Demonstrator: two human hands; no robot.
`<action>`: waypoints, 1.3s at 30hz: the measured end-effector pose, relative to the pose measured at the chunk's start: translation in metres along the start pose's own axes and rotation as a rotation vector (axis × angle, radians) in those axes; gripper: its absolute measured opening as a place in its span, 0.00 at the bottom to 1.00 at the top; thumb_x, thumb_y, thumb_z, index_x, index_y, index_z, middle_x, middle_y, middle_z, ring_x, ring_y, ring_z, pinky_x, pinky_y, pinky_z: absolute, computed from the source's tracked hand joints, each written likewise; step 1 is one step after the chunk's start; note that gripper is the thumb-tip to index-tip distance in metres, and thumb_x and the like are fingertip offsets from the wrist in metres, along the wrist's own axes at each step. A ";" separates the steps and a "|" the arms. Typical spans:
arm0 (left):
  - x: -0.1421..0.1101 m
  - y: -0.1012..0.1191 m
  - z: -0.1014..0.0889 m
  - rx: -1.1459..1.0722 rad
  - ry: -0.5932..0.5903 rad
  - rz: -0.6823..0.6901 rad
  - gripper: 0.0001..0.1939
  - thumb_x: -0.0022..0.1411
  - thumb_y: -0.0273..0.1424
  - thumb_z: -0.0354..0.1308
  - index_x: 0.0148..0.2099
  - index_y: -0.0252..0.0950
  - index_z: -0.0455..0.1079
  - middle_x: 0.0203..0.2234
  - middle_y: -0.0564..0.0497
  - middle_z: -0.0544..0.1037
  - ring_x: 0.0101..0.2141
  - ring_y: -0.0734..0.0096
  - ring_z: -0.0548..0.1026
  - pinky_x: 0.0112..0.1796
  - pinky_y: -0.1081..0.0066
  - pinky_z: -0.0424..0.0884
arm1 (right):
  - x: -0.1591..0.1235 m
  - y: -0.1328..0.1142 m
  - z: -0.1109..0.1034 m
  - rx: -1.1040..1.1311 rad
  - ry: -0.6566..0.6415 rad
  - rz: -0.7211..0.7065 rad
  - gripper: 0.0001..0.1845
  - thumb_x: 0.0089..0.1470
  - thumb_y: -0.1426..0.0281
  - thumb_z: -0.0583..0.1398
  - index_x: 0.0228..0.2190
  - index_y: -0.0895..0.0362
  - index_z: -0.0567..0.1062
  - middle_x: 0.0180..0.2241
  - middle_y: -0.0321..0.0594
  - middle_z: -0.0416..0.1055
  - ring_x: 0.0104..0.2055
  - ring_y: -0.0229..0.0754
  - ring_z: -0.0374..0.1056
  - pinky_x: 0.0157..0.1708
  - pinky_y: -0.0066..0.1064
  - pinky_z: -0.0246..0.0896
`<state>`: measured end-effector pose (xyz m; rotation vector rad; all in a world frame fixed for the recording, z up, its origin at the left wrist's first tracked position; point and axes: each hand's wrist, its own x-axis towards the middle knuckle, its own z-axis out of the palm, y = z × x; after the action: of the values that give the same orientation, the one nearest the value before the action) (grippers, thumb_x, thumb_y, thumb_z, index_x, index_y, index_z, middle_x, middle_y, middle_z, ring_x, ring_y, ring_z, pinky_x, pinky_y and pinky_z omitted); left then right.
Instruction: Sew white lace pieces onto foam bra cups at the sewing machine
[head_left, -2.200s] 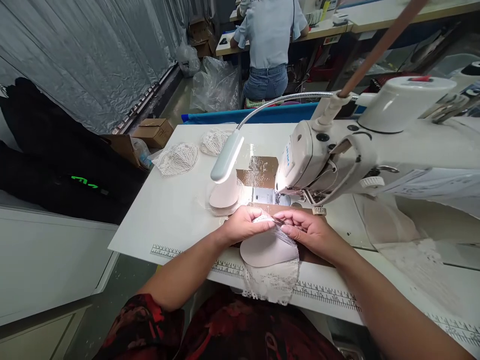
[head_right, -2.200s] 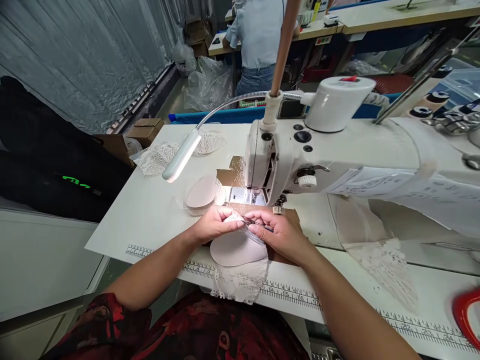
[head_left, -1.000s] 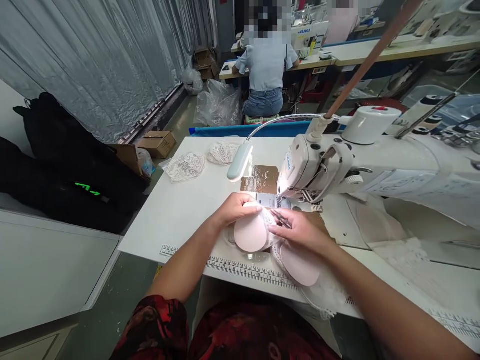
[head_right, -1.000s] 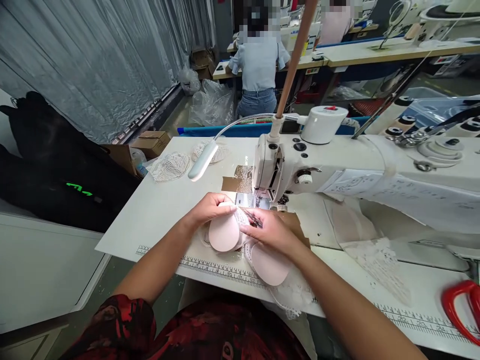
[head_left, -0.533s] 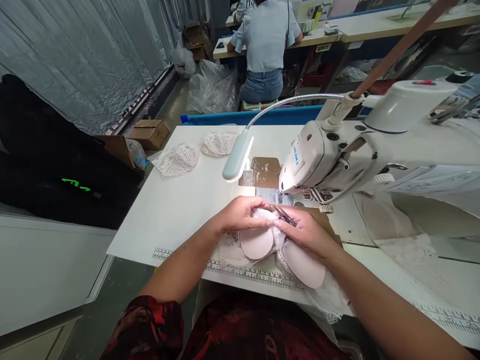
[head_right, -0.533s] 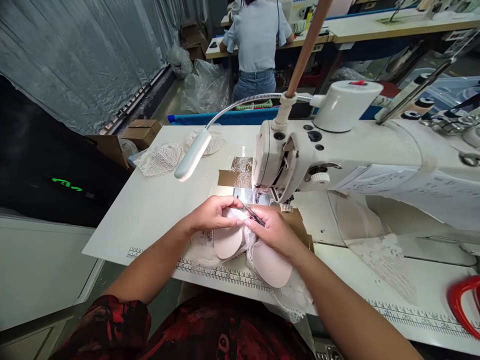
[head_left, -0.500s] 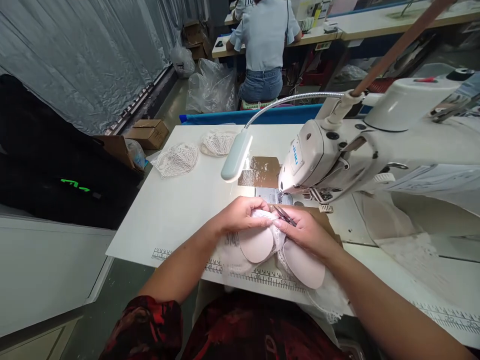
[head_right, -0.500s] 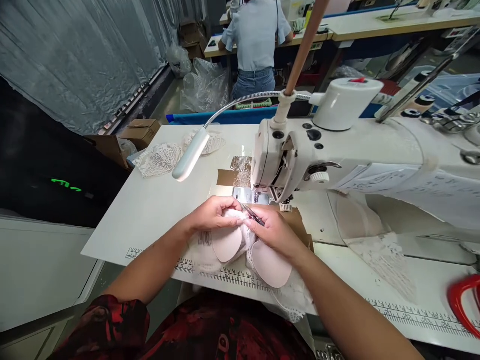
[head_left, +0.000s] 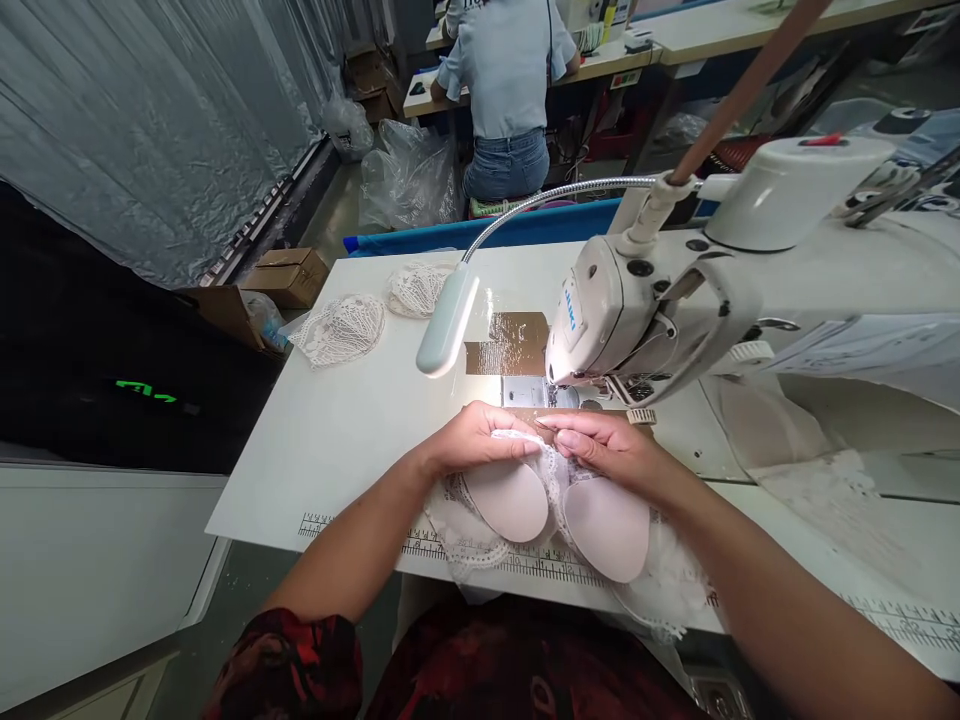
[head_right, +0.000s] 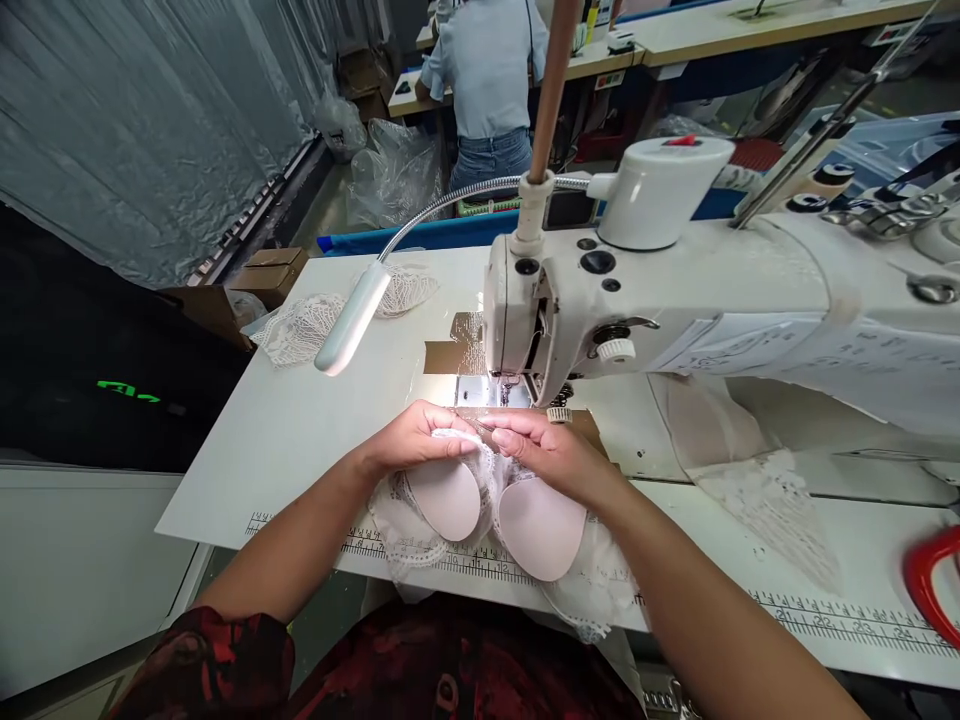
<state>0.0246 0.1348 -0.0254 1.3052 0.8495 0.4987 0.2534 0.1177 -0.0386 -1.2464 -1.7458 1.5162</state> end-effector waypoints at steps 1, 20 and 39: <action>0.000 0.000 0.000 -0.012 0.006 -0.009 0.14 0.53 0.38 0.66 0.37 0.32 0.78 0.29 0.49 0.78 0.30 0.74 0.71 0.32 0.74 0.65 | 0.000 -0.001 0.000 0.003 -0.013 -0.006 0.24 0.53 0.54 0.59 0.47 0.53 0.75 0.39 0.43 0.72 0.40 0.43 0.67 0.40 0.36 0.62; 0.002 -0.003 0.002 -0.006 0.044 -0.031 0.16 0.52 0.40 0.65 0.35 0.30 0.77 0.27 0.48 0.77 0.29 0.72 0.72 0.30 0.74 0.66 | 0.003 -0.014 0.014 0.020 0.061 -0.017 0.16 0.52 0.58 0.59 0.40 0.54 0.72 0.36 0.40 0.73 0.37 0.42 0.69 0.37 0.35 0.64; -0.021 0.013 -0.018 0.233 -0.002 0.066 0.13 0.53 0.36 0.63 0.38 0.32 0.72 0.29 0.53 0.72 0.28 0.77 0.66 0.29 0.77 0.61 | 0.005 -0.028 0.029 -0.022 -0.057 -0.020 0.14 0.53 0.57 0.58 0.27 0.55 0.68 0.27 0.35 0.62 0.29 0.37 0.57 0.27 0.30 0.56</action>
<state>-0.0001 0.1331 -0.0076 1.5508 0.8843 0.4593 0.2180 0.1092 -0.0206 -1.2041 -1.8108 1.5383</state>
